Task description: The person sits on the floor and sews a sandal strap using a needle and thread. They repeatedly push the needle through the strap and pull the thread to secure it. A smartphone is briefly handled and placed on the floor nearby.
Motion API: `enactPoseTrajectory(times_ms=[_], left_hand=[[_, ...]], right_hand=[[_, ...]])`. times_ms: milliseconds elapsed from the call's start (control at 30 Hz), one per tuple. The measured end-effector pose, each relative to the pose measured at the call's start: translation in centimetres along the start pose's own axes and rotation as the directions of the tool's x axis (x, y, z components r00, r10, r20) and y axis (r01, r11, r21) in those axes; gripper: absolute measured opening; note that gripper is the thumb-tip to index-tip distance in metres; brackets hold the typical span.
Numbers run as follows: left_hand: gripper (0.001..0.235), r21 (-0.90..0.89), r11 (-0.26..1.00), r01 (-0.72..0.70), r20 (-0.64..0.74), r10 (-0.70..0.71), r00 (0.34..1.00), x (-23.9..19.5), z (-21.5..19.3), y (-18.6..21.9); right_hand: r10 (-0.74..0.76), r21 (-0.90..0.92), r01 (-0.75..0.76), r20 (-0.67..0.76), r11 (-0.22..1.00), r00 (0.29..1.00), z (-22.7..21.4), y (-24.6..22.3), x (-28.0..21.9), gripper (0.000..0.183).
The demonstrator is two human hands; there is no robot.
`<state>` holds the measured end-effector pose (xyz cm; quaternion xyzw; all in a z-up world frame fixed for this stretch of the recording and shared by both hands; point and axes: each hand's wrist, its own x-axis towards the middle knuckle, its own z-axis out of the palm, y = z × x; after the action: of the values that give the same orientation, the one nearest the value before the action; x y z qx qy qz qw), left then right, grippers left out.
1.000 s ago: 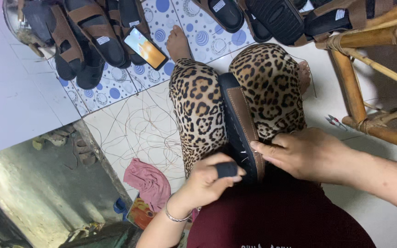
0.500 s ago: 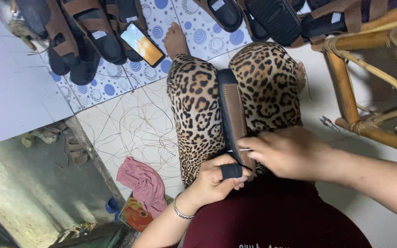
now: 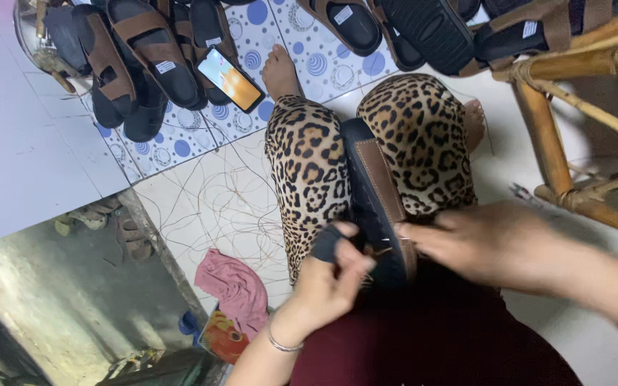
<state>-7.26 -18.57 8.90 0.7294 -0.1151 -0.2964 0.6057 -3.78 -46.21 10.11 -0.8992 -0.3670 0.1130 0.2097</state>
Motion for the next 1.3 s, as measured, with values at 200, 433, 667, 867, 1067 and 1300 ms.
enactPoseTrajectory(times_ms=[200, 433, 667, 867, 1067, 1300], left_hand=[[0.05, -0.088, 0.995, 0.055, -0.357, -0.083, 0.93, -0.2, -2.1, -1.3], [0.044, 0.533, 0.819, -0.213, -0.212, 0.373, 0.903, 1.2, -1.7, 1.6], [0.094, 0.581, 0.804, -0.125, 0.145, 0.049, 0.988, 2.5, -1.5, 1.1], [0.095, 0.62, 0.756, -0.209, 0.125, 0.168, 0.978, 2.6, -1.0, -0.5], [0.095, 0.532, 0.802, -0.273, 0.083, 0.271, 0.959, 2.8, -1.1, -0.9], [0.087, 0.478, 0.85, -0.221, -0.077, 0.291, 0.954, 2.6, 0.1, -0.5]], right_hand=[[0.729, -0.332, -0.722, 0.594, 0.607, 0.339, -3.9, 5.0, -3.6, 0.058], [0.273, 0.303, -0.448, 0.477, 0.841, 0.835, 2.8, 1.5, -2.8, 0.048], [0.136, 0.32, -0.142, 0.042, 0.937, 0.99, 4.9, 1.6, -3.8, 0.056], [0.224, -0.006, -0.235, 0.334, 0.972, 0.916, 2.5, 0.0, -2.4, 0.058], [0.081, 0.097, -0.078, -0.029, 0.992, 0.996, 2.6, -0.2, -1.4, 0.042], [0.134, 0.223, -0.174, 0.186, 0.959, 0.973, 2.1, -0.3, 1.1, 0.011]])
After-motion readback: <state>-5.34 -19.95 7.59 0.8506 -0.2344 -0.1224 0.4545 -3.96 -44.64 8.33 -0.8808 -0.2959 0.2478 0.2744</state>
